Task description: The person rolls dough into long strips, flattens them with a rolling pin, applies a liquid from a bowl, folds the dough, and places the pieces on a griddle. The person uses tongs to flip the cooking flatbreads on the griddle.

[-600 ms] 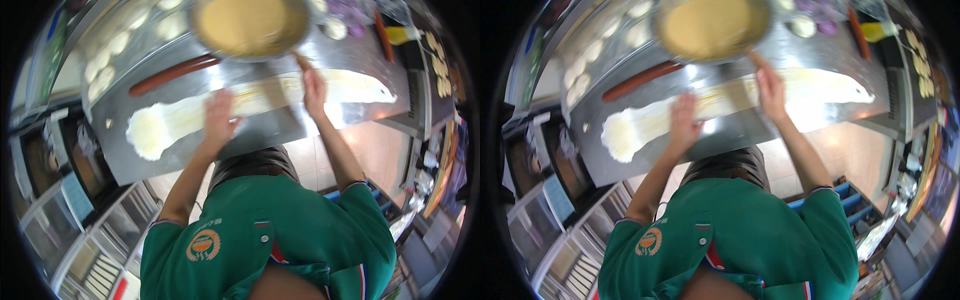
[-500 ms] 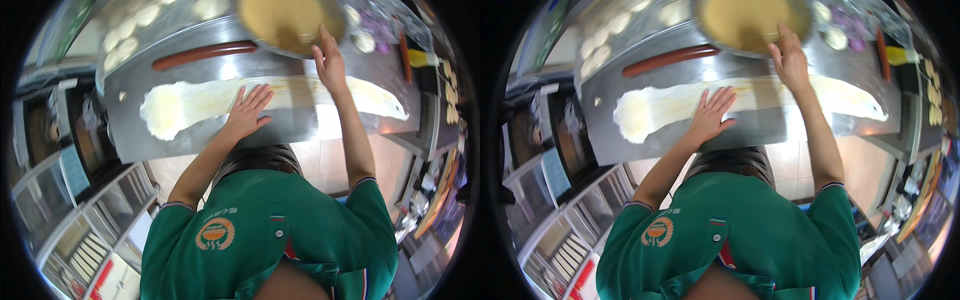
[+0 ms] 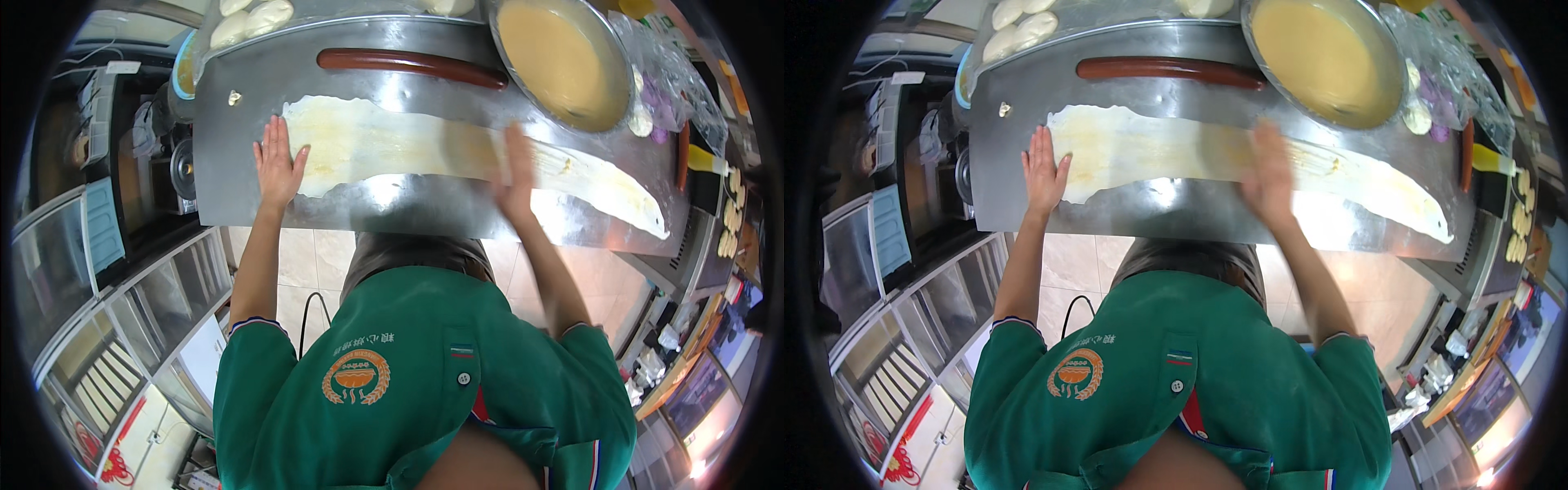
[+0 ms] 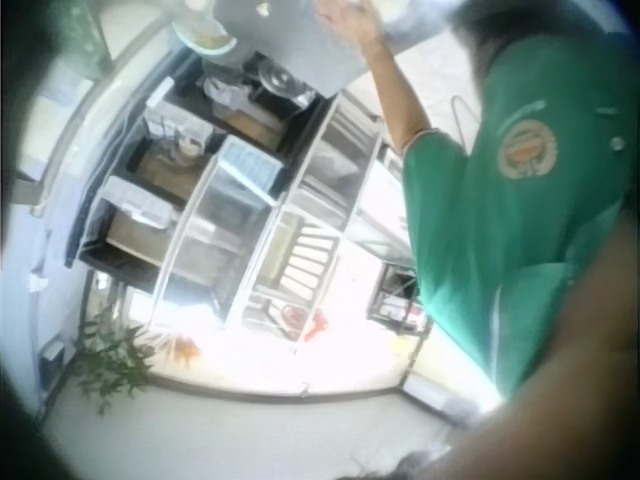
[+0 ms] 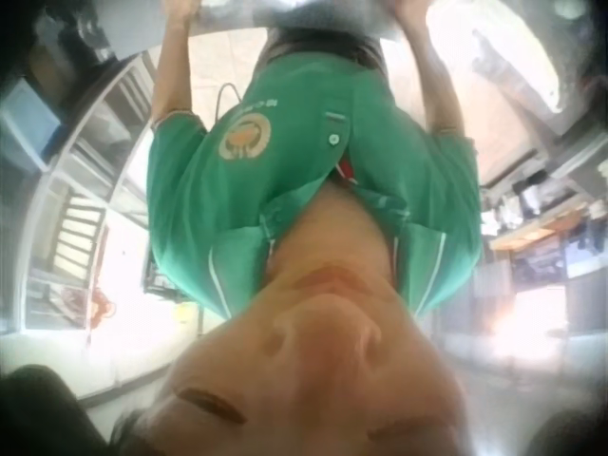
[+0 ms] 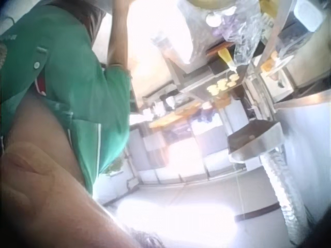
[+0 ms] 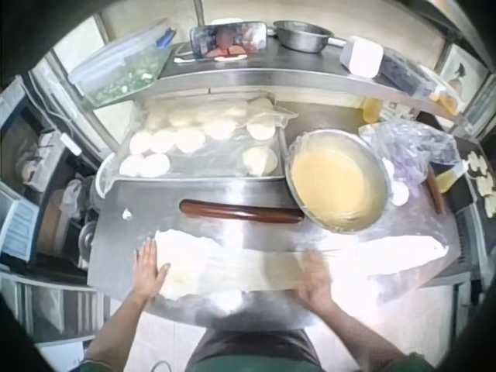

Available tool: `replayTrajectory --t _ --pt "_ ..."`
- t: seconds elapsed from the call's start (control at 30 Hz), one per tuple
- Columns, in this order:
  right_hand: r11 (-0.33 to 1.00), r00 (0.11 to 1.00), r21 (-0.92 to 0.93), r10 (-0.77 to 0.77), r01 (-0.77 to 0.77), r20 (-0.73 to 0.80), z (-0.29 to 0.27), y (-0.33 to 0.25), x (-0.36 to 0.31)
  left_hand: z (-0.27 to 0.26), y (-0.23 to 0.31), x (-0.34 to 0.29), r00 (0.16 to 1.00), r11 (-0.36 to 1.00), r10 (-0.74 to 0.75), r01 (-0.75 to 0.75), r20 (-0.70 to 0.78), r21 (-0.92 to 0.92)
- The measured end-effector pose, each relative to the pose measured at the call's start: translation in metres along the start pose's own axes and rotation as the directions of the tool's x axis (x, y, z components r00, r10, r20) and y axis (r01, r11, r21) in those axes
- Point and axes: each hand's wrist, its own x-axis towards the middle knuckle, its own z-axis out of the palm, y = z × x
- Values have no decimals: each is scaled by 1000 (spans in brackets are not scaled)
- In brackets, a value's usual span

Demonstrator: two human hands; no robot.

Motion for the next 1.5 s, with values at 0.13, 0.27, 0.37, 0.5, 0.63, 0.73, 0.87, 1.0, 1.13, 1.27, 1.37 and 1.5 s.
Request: replayTrajectory --t 0.13,0.27,0.37,0.5,0.63,0.73,0.87,1.0,1.13,1.27,1.37,1.5 --pt "997 823 61 -75 49 563 65 -37 -22 6 -6 0 1000 1000 -2 1 3 21" --pt "994 862 -81 102 -71 496 2 41 -54 4 -3 1 1000 999 -22 23 -9 30" --pt "774 817 -328 577 -542 9 -51 100 -81 6 0 -1 999 1000 -13 14 -36 23" --pt "867 909 -336 411 -368 64 -12 87 -86 12 1 0 998 998 -53 53 -35 13" --pt "985 936 116 79 -126 344 38 2 -60 11 21 6 995 997 -76 78 -65 18" --pt "684 839 552 166 -476 518 24 -30 -18 6 73 11 982 982 181 -183 -45 -38" --pt "843 887 278 429 -461 170 -18 24 59 16 172 11 879 859 470 -434 80 -273" --pt "893 942 -437 233 -110 240 -28 76 82 22 179 16 798 797 584 -530 148 -289" --pt "859 966 -506 189 -75 177 -22 87 61 12 105 17 897 914 403 -385 182 -131" --pt "876 993 -474 -38 88 112 -25 98 52 -3 43 14 975 981 193 -190 106 -45" --pt "903 990 -406 -134 142 48 -22 95 34 -16 7 -1 998 1000 -11 12 58 -21" --pt "1000 999 29 -6 5 39 7 47 -4 -15 -15 -28 999 999 -37 37 27 6"
